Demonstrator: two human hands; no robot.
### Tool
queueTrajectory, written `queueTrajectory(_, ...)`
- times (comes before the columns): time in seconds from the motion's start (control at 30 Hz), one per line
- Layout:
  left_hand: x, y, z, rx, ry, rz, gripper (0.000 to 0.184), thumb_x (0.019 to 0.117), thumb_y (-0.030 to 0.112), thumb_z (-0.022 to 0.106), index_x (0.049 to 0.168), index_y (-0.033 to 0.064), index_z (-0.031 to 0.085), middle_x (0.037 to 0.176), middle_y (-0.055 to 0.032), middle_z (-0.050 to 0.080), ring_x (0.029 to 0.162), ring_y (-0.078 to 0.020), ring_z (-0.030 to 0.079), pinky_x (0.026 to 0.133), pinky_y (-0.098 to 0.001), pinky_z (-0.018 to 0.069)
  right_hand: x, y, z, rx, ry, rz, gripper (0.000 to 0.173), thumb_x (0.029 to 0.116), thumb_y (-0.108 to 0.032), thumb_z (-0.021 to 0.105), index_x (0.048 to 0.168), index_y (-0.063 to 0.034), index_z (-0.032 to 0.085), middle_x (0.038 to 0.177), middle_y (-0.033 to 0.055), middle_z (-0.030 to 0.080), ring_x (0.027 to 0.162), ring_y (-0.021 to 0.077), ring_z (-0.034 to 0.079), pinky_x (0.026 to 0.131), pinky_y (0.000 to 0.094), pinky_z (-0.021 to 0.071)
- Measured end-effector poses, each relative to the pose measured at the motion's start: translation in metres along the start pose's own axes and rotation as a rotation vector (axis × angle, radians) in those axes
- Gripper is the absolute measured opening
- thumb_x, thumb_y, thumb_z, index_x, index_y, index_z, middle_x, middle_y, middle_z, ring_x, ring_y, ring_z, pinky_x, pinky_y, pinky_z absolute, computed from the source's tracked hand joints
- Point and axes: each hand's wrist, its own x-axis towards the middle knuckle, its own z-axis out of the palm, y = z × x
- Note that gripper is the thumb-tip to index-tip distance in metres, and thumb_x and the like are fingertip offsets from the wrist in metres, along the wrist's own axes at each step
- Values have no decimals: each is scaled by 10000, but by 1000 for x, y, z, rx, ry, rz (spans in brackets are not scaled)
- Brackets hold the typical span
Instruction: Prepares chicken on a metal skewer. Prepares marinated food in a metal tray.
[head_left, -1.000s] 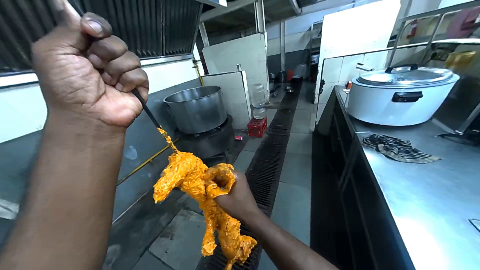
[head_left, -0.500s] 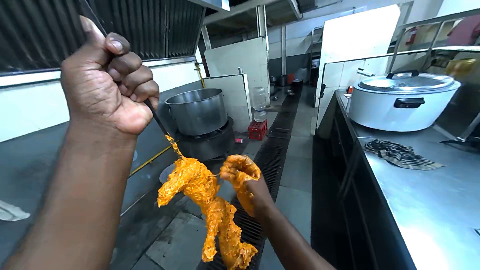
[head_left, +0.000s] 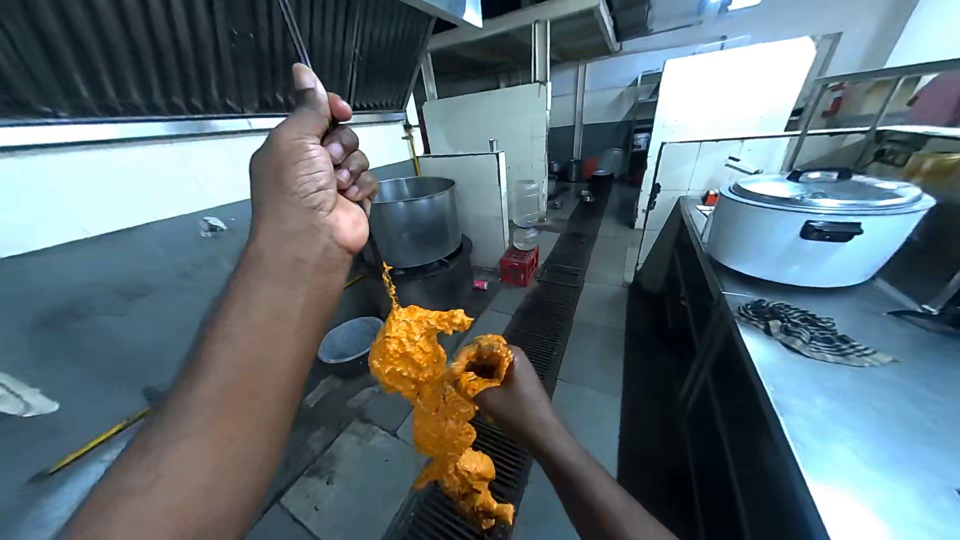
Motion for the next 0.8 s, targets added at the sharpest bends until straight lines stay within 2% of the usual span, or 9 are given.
queueTrajectory(0.13,-2,0,-3,-8,-5,-16,346,1107,394,397,832,237,537,549,131,361,412,6,303,410,-137,302,5,5,24,108,58,18,166,857,25,656,1006,-28,706,893,40,685,814,73,643,752,276,545)
queueTrajectory(0.23,-2,-3,-8,-14,-3,-15,337,1107,388,402,845,233,546,554,133,366,417,8,312,416,-136,308,8,5,29,225,184,-99,171,827,26,644,968,-59,689,853,-7,674,766,27,635,702,225,543)
queueTrajectory(0.3,-3,-7,-11,-10,-2,-23,331,1109,384,401,854,230,547,554,134,366,419,9,317,417,-136,313,7,2,33,198,160,-117,195,825,39,680,998,-48,706,883,9,695,794,39,652,730,244,559)
queueTrajectory(0.37,-5,-10,-11,-6,-6,-27,326,1108,376,406,859,226,552,554,134,370,419,13,321,417,-132,315,5,0,38,145,238,-182,199,817,9,702,1007,-45,725,901,18,715,811,43,672,746,250,574)
queueTrajectory(0.43,-9,-12,-11,-3,-8,-37,316,1106,364,416,860,223,555,561,129,376,423,10,326,421,-131,320,5,-3,41,43,286,-254,233,804,3,720,1034,-32,731,945,58,721,859,98,688,781,305,585)
queueTrajectory(0.5,-12,-16,-13,9,-15,-57,313,1105,358,424,860,221,562,568,125,383,431,6,335,428,-132,323,3,-8,44,-87,302,-313,269,756,23,756,1020,-29,745,943,95,729,865,168,700,779,377,585)
queueTrajectory(0.57,-12,-20,-16,16,-19,-69,300,1103,340,437,868,214,573,574,125,394,436,9,348,433,-129,330,4,-14,44,-164,333,-384,301,704,28,757,999,-33,754,924,99,730,844,185,703,752,387,585)
queueTrajectory(0.63,-13,-25,-19,18,-27,-89,281,1102,315,446,885,201,582,579,120,399,442,5,355,439,-133,337,5,-19,42,-202,252,-317,282,753,50,764,1026,-23,754,971,121,727,880,206,700,792,396,583)
queueTrajectory(0.8,-14,-32,-30,-8,-63,-166,236,1098,306,459,935,191,585,618,112,432,466,4,392,453,-130,367,3,-25,43,-170,243,-297,266,757,9,745,1015,-54,744,929,50,720,821,108,681,741,307,579)
